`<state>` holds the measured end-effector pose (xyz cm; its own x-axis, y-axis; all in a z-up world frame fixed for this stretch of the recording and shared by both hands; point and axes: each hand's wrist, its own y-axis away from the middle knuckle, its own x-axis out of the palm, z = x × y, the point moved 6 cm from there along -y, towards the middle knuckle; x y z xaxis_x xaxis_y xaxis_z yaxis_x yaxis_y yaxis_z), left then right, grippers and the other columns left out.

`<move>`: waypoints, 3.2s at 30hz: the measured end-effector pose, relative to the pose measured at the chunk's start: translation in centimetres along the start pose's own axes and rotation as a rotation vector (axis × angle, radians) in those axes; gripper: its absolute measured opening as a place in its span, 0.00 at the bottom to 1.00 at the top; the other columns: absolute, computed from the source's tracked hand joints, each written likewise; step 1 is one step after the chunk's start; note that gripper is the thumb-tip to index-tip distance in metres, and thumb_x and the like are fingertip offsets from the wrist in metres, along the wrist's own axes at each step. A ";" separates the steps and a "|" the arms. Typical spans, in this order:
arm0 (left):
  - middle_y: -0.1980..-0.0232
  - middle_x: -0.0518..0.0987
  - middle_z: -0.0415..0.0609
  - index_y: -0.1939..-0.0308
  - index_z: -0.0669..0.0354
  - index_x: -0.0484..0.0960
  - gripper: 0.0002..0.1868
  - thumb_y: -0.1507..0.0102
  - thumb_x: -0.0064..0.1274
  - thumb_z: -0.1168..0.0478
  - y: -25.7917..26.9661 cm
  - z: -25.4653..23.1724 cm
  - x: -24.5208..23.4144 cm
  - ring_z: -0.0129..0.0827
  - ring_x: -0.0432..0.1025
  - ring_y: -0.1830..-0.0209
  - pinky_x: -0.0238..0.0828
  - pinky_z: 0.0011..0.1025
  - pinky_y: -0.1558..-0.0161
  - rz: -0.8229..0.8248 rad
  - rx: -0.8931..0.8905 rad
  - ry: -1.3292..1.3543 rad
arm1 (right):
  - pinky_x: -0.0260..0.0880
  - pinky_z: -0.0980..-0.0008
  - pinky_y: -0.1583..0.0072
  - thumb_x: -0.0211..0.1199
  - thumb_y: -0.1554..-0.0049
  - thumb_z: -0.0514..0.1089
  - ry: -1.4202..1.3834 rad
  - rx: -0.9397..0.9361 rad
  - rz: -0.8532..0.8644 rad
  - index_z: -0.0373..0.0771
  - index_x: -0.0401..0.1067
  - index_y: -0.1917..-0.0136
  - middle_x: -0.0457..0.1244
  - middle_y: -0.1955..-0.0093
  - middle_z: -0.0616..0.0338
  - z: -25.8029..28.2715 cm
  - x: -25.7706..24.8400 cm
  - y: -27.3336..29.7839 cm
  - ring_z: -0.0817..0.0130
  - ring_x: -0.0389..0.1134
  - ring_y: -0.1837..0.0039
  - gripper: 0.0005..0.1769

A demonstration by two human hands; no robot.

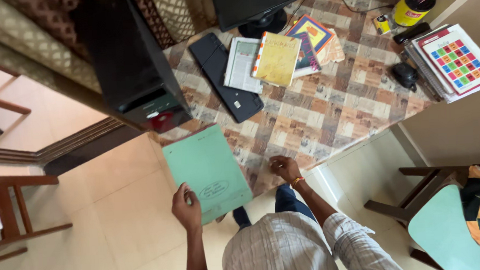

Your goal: The person organizes a cluttered desk by sorting loose papers into a green folder, stacking books and notebooks, and arranging computer peripherals. They place the keyboard and mouse in front of the monitor and tidy the remaining items on the desk surface.

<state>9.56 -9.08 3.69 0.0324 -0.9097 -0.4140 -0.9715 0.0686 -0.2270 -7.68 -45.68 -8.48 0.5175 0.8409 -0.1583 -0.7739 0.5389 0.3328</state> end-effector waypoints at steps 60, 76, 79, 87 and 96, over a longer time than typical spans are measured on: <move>0.46 0.79 0.49 0.27 0.58 0.63 0.33 0.38 0.50 0.71 18.4 -20.2 26.6 0.27 0.71 0.51 0.68 0.28 0.55 0.376 -0.619 0.607 | 0.67 0.63 0.34 0.60 0.46 0.26 -0.611 0.220 0.623 0.42 0.52 0.20 0.61 0.29 0.57 10.6 -20.4 1.2 0.66 0.62 0.30 0.44; 0.41 0.80 0.51 0.26 0.61 0.62 0.35 0.38 0.50 0.69 38.5 -28.7 29.5 0.30 0.73 0.44 0.69 0.29 0.45 0.311 -0.574 0.689 | 0.66 0.68 0.33 0.62 0.44 0.28 -0.354 0.068 0.556 0.38 0.58 0.22 0.64 0.31 0.58 6.8 -35.5 15.8 0.70 0.63 0.31 0.38; 0.43 0.80 0.53 0.26 0.61 0.63 0.35 0.38 0.51 0.68 40.7 -28.7 31.0 0.31 0.74 0.45 0.72 0.31 0.48 0.363 -0.656 0.670 | 0.67 0.68 0.33 0.62 0.44 0.29 -0.423 0.101 0.534 0.40 0.58 0.23 0.64 0.32 0.59 5.4 -37.9 17.0 0.71 0.64 0.31 0.38; 0.42 0.81 0.53 0.26 0.65 0.64 0.35 0.38 0.55 0.70 41.1 -29.1 38.2 0.29 0.74 0.49 0.71 0.30 0.48 0.498 -0.568 0.654 | 0.65 0.71 0.34 0.63 0.46 0.27 -0.413 0.036 0.434 0.39 0.58 0.23 0.65 0.33 0.61 4.1 -45.3 15.3 0.73 0.64 0.33 0.39; 0.43 0.81 0.51 0.26 0.66 0.63 0.35 0.37 0.55 0.71 38.8 -36.8 53.9 0.27 0.78 0.55 0.76 0.27 0.53 0.631 -0.486 0.650 | 0.68 0.71 0.36 0.63 0.46 0.26 -0.324 -0.067 0.273 0.35 0.63 0.26 0.67 0.36 0.57 4.8 -60.3 7.8 0.71 0.66 0.36 0.36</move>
<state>-35.03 -70.53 5.06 -0.5105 -0.8210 0.2558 -0.7621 0.5697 0.3077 -43.19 -92.46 8.11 0.3698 0.9000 0.2306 -0.9149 0.3094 0.2594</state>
